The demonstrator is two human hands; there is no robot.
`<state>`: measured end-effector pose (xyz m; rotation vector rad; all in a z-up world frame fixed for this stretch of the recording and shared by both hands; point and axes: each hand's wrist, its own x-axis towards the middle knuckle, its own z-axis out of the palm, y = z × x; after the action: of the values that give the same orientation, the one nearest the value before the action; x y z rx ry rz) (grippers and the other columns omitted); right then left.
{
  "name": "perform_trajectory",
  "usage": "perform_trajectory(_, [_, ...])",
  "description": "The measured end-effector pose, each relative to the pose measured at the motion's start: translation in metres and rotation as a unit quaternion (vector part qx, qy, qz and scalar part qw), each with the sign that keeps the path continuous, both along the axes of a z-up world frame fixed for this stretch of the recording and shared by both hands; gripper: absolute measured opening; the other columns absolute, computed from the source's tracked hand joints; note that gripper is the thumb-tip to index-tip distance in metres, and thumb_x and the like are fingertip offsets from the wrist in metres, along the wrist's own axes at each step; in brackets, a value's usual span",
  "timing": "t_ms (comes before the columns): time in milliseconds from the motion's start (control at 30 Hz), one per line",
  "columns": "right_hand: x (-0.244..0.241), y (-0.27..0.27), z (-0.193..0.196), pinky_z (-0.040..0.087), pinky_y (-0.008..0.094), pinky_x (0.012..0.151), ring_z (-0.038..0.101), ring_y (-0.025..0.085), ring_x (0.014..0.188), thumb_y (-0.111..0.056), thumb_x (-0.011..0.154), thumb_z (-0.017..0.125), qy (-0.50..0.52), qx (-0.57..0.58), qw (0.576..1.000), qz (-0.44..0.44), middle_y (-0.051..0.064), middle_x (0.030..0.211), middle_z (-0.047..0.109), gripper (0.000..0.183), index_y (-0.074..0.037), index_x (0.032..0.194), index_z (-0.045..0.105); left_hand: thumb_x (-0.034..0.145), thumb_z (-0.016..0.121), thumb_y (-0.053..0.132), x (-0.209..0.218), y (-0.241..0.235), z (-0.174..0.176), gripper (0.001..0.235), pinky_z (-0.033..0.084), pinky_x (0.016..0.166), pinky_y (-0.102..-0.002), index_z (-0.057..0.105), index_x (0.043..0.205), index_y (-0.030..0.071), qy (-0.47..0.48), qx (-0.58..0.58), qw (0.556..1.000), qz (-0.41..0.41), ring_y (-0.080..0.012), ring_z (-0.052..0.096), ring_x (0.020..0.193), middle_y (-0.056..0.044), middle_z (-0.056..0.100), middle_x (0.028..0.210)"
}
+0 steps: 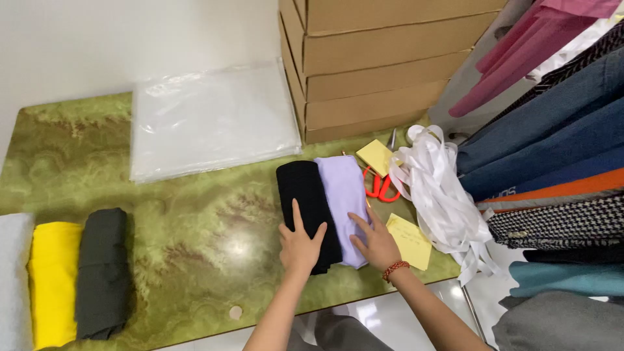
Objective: The person takes a light blue shirt and a black shirt from a clothing rack, folds each one neatly on a table, and then places the black shirt into a clear plastic bag.
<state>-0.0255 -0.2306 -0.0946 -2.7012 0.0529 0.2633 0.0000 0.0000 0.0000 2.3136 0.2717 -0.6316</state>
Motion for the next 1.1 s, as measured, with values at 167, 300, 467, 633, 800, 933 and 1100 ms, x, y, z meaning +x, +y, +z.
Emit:
perform_trajectory(167, [0.001,-0.008,0.004,0.042,0.051,0.123,0.041,0.045,0.151,-0.043,0.101,0.066,0.020,0.040,0.999,0.003,0.018,0.171,0.029,0.066,-0.051,0.161,0.040,0.100,0.053,0.071,0.011,-0.007,-0.019,0.104,0.042,0.109,-0.067,-0.010,0.174,0.033,-0.026,0.042,0.998,-0.029,-0.0518,0.032,0.152,-0.033,0.019,0.167])
perform_trajectory(300, [0.001,-0.016,-0.001,0.027,0.052,0.126,0.025,0.039,0.159,-0.038,0.100,0.072,-0.012,0.133,0.991,0.026,0.016,0.176,0.020,0.064,-0.039,0.158,0.046,0.087,0.074,0.064,0.025,-0.029,-0.047,0.109,0.022,0.116,-0.074,0.010,0.171,0.038,-0.220,0.166,0.957,-0.094,-0.0448,0.009,0.160,-0.018,-0.001,0.178])
perform_trajectory(467, [-0.025,-0.048,0.069,0.031,0.049,0.124,0.037,0.033,0.155,-0.036,0.105,0.060,-0.101,0.213,0.970,-0.054,0.014,0.169,0.036,0.049,-0.022,0.152,0.054,0.083,0.080,0.059,0.054,-0.114,0.001,0.099,0.031,0.114,-0.069,0.033,0.164,0.027,-0.406,0.074,0.885,-0.214,-0.0512,0.021,0.156,-0.022,0.011,0.175])
perform_trajectory(633, [-0.078,-0.130,0.221,0.039,0.045,0.121,0.053,0.028,0.148,-0.027,0.105,0.061,-0.337,0.170,0.908,-0.185,0.012,0.155,0.060,0.038,-0.014,0.140,0.067,0.082,0.082,0.044,0.050,-0.221,0.091,0.078,0.037,0.112,-0.066,0.051,0.151,0.023,-0.467,-0.126,0.809,-0.334,-0.0490,0.028,0.153,-0.020,0.018,0.173])
perform_trajectory(800, [-0.176,-0.224,0.315,0.059,0.031,0.087,0.067,0.015,0.104,-0.002,0.107,0.061,-0.549,0.106,0.720,-0.411,0.010,0.128,0.073,0.035,-0.009,0.141,0.069,0.101,0.072,0.032,0.026,-0.342,0.182,0.031,0.057,0.102,-0.036,0.073,0.131,0.024,-0.370,-0.374,0.696,-0.489,-0.0200,0.070,0.123,0.004,0.071,0.125])
perform_trajectory(933, [-0.218,-0.258,0.348,0.060,0.035,0.094,0.070,0.025,0.122,-0.001,0.108,0.061,-0.581,0.077,0.691,-0.423,0.015,0.132,0.073,0.031,-0.003,0.138,0.068,0.102,0.070,0.026,-0.022,-0.429,0.280,0.019,0.060,0.093,-0.041,0.078,0.116,0.016,-0.425,-0.499,0.576,-0.488,-0.0280,0.076,0.108,-0.005,0.078,0.110])
perform_trajectory(1100, [-0.232,-0.279,0.381,0.061,0.041,0.096,0.066,0.029,0.129,-0.007,0.112,0.058,-0.590,0.114,0.700,-0.386,0.022,0.142,0.067,0.034,0.001,0.145,0.060,0.106,0.054,0.043,-0.076,-0.499,0.331,0.064,0.047,0.116,-0.055,0.050,0.154,0.001,-0.375,-0.418,0.635,-0.530,-0.0425,0.055,0.143,-0.025,0.057,0.150])
